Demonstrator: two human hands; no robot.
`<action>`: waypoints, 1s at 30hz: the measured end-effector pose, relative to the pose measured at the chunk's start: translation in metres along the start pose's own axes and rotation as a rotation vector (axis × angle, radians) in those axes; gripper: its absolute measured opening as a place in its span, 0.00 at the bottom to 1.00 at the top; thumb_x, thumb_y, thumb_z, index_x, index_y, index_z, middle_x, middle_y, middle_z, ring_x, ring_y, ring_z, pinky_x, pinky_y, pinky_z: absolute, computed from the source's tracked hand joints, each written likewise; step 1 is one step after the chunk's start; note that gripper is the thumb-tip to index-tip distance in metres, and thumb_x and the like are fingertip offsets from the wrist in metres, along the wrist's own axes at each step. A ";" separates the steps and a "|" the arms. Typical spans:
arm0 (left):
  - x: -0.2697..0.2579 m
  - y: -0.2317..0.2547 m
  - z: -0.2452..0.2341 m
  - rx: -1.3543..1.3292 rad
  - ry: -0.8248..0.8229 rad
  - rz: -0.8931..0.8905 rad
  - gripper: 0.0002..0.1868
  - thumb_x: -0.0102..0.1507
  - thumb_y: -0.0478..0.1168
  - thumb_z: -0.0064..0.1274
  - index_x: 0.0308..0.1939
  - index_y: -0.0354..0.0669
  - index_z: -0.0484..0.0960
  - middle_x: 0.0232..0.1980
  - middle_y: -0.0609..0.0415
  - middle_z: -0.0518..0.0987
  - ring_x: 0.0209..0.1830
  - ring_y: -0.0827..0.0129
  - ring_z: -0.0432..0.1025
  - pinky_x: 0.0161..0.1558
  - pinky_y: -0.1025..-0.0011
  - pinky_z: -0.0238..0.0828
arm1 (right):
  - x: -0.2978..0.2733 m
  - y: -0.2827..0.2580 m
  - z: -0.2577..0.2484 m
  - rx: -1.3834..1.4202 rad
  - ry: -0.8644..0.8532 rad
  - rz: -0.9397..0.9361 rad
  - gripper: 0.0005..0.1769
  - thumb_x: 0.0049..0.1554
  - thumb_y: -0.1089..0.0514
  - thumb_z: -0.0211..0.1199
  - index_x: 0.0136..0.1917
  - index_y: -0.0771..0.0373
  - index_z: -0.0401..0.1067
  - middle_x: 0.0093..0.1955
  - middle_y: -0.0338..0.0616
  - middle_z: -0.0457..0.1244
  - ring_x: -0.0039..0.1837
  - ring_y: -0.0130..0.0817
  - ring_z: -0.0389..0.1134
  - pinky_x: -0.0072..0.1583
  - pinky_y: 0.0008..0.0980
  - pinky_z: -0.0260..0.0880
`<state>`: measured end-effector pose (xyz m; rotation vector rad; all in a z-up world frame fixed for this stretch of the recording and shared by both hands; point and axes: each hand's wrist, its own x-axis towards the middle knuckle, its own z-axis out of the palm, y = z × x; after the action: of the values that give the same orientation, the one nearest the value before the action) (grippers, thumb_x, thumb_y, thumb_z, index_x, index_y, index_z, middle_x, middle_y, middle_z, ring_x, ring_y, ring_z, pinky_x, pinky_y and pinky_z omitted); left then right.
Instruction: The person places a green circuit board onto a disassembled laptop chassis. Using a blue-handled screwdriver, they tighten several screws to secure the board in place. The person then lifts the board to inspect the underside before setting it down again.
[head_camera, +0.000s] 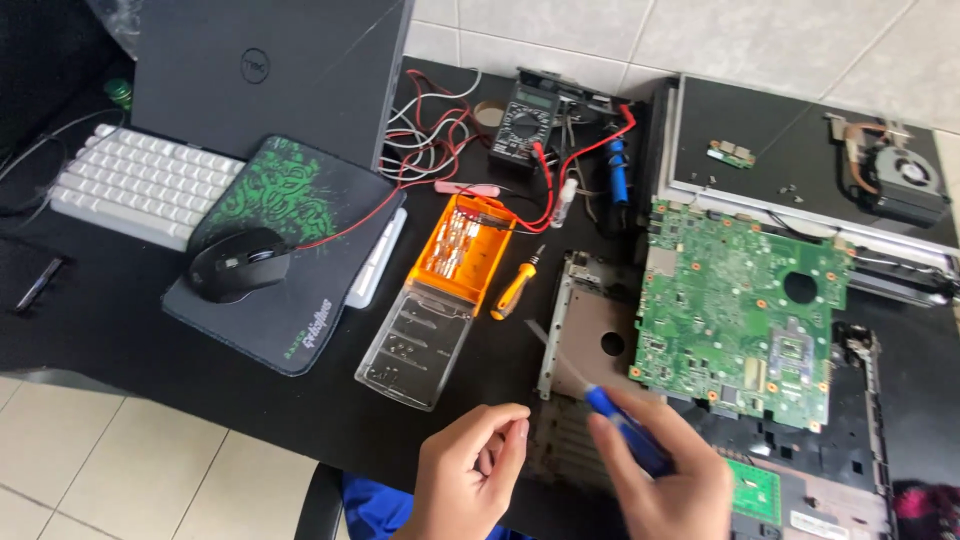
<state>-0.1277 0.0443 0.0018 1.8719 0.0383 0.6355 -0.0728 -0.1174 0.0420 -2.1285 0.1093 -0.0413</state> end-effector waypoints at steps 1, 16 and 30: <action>0.001 0.001 -0.003 0.002 0.006 -0.003 0.05 0.66 0.34 0.53 0.41 0.40 0.84 0.27 0.59 0.76 0.18 0.78 0.64 0.20 0.80 0.62 | 0.002 -0.002 0.008 -0.001 -0.006 -0.003 0.12 0.48 0.55 0.75 0.47 0.55 0.87 0.41 0.33 0.76 0.45 0.17 0.69 0.50 0.22 0.68; 0.014 -0.042 -0.090 0.385 0.476 -0.025 0.04 0.65 0.32 0.56 0.43 0.40 0.85 0.29 0.59 0.81 0.23 0.78 0.68 0.33 0.79 0.69 | 0.015 -0.030 0.064 -0.001 -0.177 -0.398 0.08 0.50 0.53 0.74 0.44 0.54 0.83 0.43 0.31 0.75 0.45 0.22 0.75 0.48 0.22 0.71; 0.022 -0.051 -0.083 0.511 0.428 -0.303 0.10 0.63 0.39 0.59 0.48 0.43 0.84 0.32 0.57 0.85 0.24 0.73 0.77 0.23 0.78 0.75 | 0.022 -0.032 0.083 -0.062 -0.197 -0.401 0.09 0.50 0.52 0.73 0.44 0.54 0.84 0.45 0.33 0.75 0.47 0.24 0.76 0.47 0.23 0.75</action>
<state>-0.1320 0.1424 -0.0132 2.1140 0.8138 0.8556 -0.0428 -0.0321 0.0248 -2.1733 -0.4380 -0.0648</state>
